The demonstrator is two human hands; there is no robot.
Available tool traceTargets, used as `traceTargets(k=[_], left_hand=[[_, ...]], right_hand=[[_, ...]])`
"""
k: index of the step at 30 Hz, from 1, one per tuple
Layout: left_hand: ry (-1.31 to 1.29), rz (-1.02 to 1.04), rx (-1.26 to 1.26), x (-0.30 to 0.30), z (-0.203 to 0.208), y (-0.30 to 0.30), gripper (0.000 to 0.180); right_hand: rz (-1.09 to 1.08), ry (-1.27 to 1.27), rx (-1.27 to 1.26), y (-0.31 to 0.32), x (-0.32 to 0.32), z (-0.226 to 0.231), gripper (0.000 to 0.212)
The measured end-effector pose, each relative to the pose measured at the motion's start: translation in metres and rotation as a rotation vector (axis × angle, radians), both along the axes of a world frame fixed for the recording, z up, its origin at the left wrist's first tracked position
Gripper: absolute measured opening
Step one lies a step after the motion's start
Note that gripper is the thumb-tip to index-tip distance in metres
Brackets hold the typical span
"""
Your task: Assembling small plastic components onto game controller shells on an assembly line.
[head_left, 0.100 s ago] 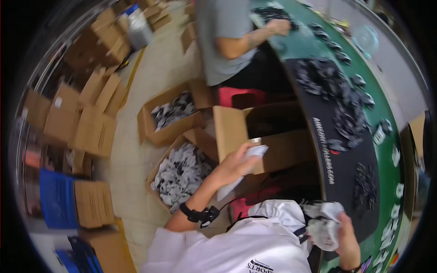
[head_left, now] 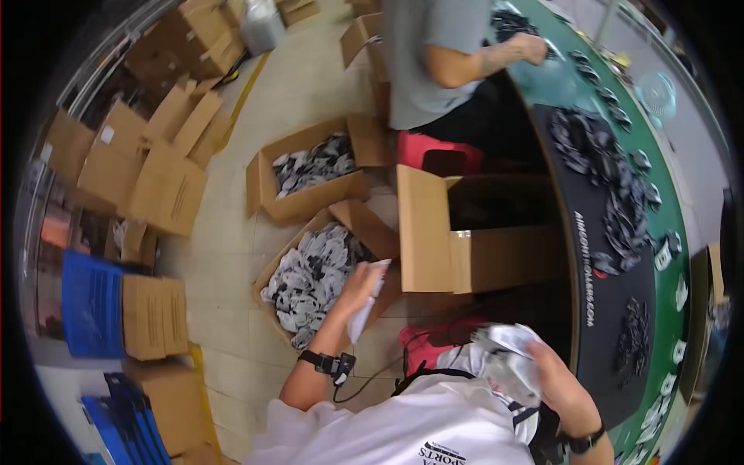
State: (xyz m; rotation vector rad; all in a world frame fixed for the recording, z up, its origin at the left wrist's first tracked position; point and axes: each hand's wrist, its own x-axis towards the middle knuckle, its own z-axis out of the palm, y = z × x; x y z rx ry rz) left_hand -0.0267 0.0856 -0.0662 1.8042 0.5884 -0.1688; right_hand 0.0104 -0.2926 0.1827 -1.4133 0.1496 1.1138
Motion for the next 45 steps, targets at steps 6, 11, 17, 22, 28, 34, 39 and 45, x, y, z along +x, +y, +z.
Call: traceTargets(k=[6,11,17,22,28,34,39,45], left_hand=[[0.5,0.396,0.073,-0.12,-0.165,0.157,0.109],[0.553,0.791,0.293,-0.114,-0.169,0.177,0.089],[0.366,0.846,0.317,-0.128,-0.161,0.157,0.066],[0.334,0.192,0.555,-0.08,-0.157,0.132,0.032],[-0.351,-0.76,-0.29,0.056,0.163,-0.02,0.019],[-0.582,-1.894,-1.328,0.102,0.312,-0.261,0.062],[-0.778,-1.769,-1.954,0.065,0.346,-0.375,0.047],[0.283,-1.962,-2.01,0.043,0.36,-0.394,0.057]], right_hand=[[0.594,-0.144,-0.166,0.199,0.047,-0.117,0.079],[0.686,-0.228,-0.398,0.324,0.054,-0.196,0.106],[0.748,-0.329,-0.426,0.306,0.084,-0.173,0.094],[0.605,-0.404,-0.142,0.147,0.102,-0.05,0.048],[0.247,-0.614,-0.343,-0.02,0.037,0.066,0.042],[-0.406,-0.692,-1.303,-0.17,-0.06,0.059,0.039],[-0.695,-0.926,-1.398,-0.227,-0.037,0.009,0.035],[-0.701,-0.912,-1.605,-0.249,-0.01,-0.03,0.026]])
